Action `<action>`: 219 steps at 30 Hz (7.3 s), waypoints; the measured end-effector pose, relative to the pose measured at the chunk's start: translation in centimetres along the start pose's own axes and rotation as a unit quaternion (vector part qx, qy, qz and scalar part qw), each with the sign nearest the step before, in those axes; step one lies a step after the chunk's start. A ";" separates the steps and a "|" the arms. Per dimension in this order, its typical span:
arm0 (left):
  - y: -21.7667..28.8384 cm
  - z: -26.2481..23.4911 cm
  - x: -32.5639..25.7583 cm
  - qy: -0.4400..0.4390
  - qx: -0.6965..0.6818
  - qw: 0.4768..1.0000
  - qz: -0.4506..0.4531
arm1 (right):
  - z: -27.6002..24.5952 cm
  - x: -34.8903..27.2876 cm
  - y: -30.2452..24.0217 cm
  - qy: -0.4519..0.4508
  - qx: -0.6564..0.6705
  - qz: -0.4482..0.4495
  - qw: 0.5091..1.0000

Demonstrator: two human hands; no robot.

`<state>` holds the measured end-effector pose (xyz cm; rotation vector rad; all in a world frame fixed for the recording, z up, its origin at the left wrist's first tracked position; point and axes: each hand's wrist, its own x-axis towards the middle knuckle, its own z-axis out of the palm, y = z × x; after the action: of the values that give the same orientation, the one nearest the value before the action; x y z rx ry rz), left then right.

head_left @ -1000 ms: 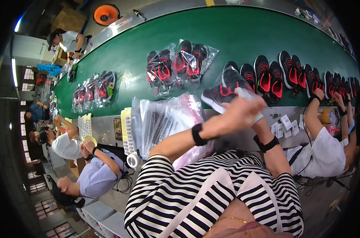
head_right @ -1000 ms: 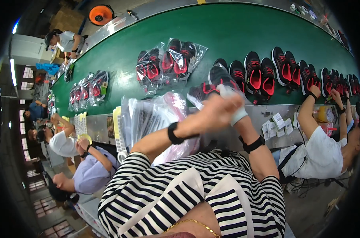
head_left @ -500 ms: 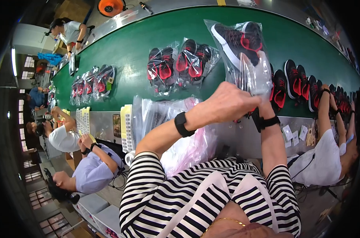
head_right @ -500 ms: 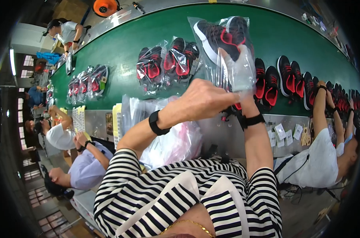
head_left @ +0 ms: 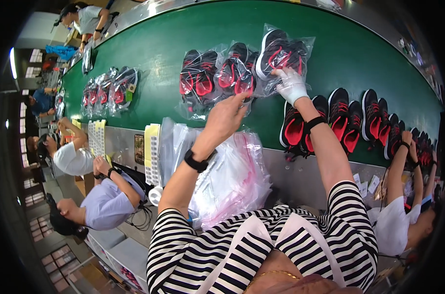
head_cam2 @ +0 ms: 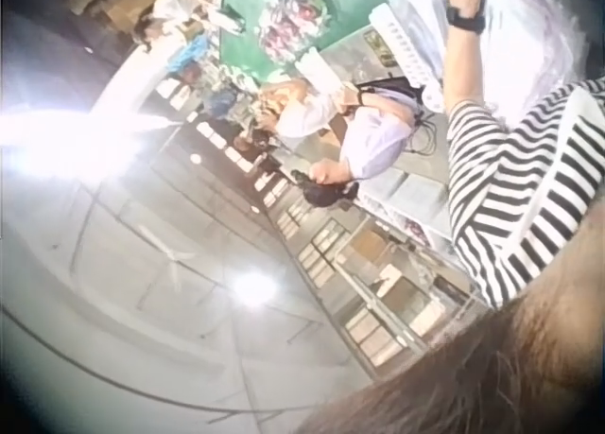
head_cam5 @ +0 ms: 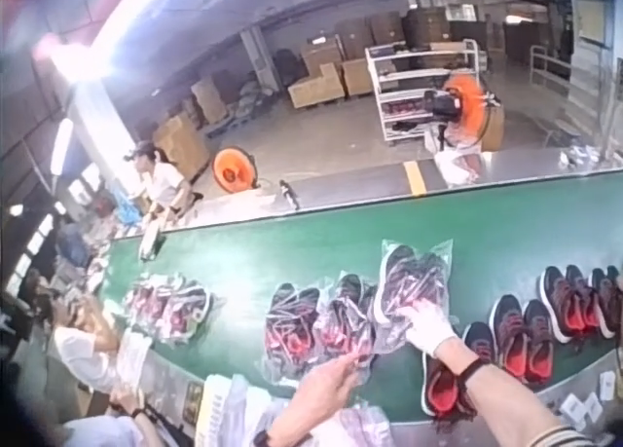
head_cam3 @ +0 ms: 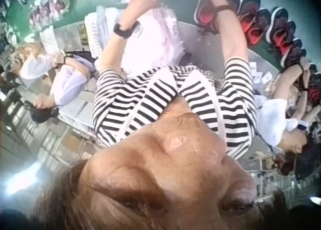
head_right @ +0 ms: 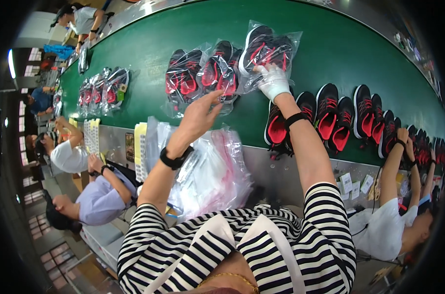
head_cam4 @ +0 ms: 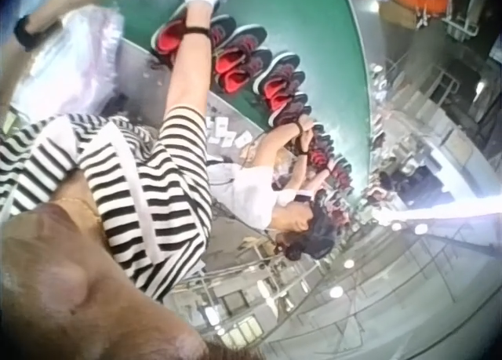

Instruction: The recorder is placing pairs of black and red sneakers into individual plastic bags at a shoe manufacturing facility.

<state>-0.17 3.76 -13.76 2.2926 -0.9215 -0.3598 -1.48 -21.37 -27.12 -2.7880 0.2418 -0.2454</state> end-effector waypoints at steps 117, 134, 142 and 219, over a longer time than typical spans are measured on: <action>10.2 -11.7 -10.8 0.356 -0.369 0.855 -0.081 | -1.5 -15.1 -9.6 -0.228 -0.082 0.088 0.966; 12.7 -9.6 -5.0 0.270 -0.357 0.892 -0.060 | -24.4 -18.7 5.0 0.162 0.718 0.156 0.658; 18.4 -6.0 -1.4 0.183 -0.323 0.927 0.059 | -26.7 -25.1 4.3 0.060 0.533 0.067 0.842; 13.0 -6.6 -6.2 -0.124 -0.118 0.959 0.227 | -9.0 -9.6 -13.6 0.108 0.072 -0.162 0.978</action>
<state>-8.35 3.85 -0.22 1.7793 -1.4112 -0.5281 -10.74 -9.61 -15.48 -2.6428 -0.1764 -0.6211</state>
